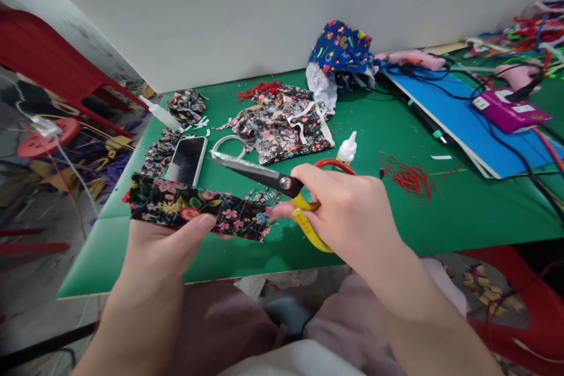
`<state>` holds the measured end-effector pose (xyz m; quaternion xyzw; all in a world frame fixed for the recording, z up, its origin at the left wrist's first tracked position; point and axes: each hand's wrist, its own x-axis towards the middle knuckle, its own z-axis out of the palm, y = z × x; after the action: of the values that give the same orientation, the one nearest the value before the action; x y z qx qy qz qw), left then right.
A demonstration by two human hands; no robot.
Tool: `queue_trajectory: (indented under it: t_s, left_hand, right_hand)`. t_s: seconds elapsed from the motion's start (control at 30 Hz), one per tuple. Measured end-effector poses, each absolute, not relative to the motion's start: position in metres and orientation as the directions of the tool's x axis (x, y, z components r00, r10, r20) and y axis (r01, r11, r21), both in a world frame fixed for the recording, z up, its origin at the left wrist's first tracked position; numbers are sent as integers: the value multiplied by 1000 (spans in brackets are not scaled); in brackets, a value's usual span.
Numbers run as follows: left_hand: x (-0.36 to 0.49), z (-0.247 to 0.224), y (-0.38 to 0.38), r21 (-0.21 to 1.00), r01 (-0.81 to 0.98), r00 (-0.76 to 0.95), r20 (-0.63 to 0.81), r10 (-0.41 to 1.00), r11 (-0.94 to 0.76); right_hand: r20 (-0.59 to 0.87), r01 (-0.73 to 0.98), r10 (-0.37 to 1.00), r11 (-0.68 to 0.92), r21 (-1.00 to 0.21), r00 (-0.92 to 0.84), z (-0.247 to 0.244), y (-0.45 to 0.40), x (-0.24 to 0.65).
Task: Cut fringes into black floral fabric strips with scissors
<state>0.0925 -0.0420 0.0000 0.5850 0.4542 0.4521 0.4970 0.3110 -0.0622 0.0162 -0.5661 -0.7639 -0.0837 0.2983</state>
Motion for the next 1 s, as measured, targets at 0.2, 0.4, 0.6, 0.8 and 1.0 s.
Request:
queue_trajectory:
  t_s: [0.2,0.4,0.6,0.8,1.0]
  left_hand:
    - [92,1,-41,983,42,184,169,968,-179]
    - [91,2,-40,989,-16,190,145,971,-144]
    - [87,4,-42,979,24,209,195,958,-205]
    - [87,3,-43,963,78,203,238,950,-258]
    - [89,3,-43,970,90,204,203,958,-225]
  right_hand:
    - [520,915,843,308,-260,-136,17,-58,318]
    - [466,862,863,377,-339,-194,21,-63,315]
    - [536,913,772,409,-11,-340,10,-63,319]
    - [578,907,722,414,81,-381,10,-61,317]
    - [594,907,704,404,116,-389,13,-62,313]
